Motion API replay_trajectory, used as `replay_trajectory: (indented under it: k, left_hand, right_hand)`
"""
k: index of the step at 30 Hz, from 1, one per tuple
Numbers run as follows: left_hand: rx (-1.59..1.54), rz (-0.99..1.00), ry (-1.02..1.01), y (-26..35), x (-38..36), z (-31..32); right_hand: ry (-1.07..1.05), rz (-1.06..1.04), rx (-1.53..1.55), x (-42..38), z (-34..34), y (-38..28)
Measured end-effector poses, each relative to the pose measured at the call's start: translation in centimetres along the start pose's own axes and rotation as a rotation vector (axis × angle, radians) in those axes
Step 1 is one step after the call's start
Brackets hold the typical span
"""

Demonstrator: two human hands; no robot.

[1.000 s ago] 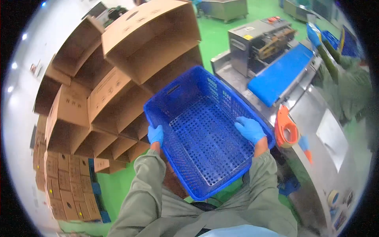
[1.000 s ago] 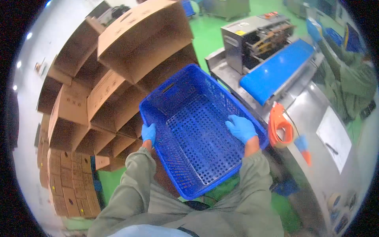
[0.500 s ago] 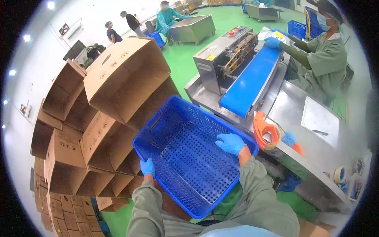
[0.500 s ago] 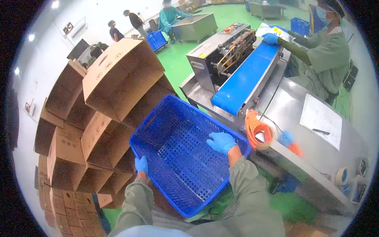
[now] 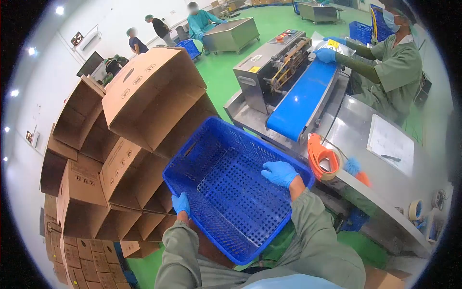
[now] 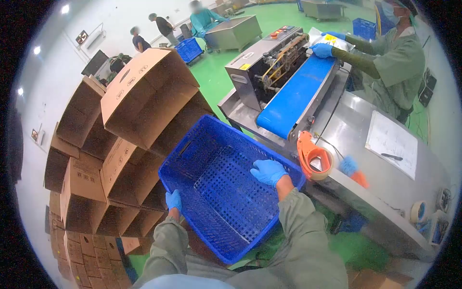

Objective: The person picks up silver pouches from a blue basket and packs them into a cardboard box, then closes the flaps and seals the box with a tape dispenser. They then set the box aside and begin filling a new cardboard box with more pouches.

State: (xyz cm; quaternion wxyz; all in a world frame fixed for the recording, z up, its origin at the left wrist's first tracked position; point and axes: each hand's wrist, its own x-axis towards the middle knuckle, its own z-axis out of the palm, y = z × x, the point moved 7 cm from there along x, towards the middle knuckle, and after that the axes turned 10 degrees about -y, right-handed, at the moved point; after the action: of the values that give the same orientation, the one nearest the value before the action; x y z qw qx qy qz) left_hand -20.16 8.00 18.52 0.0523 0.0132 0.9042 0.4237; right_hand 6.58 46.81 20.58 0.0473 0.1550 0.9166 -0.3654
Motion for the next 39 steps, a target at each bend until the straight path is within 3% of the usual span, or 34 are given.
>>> replay_trajectory:
  k: [2,8,39]
  left_hand:
    - [-0.089,0.079,-0.061,-1.0,1.2,0.6]
    - [-0.096,0.041,-0.025,1.4,-1.1,0.0]
    - [-0.136,0.052,-0.036,-1.6,1.4,0.6]
  right_hand:
    - [-0.011,0.001,0.004,0.0,0.0,0.0]
    - [-0.018,0.001,0.0,0.2,0.1,0.1]
    - [0.01,-0.014,-0.004,0.4,0.3,0.3]
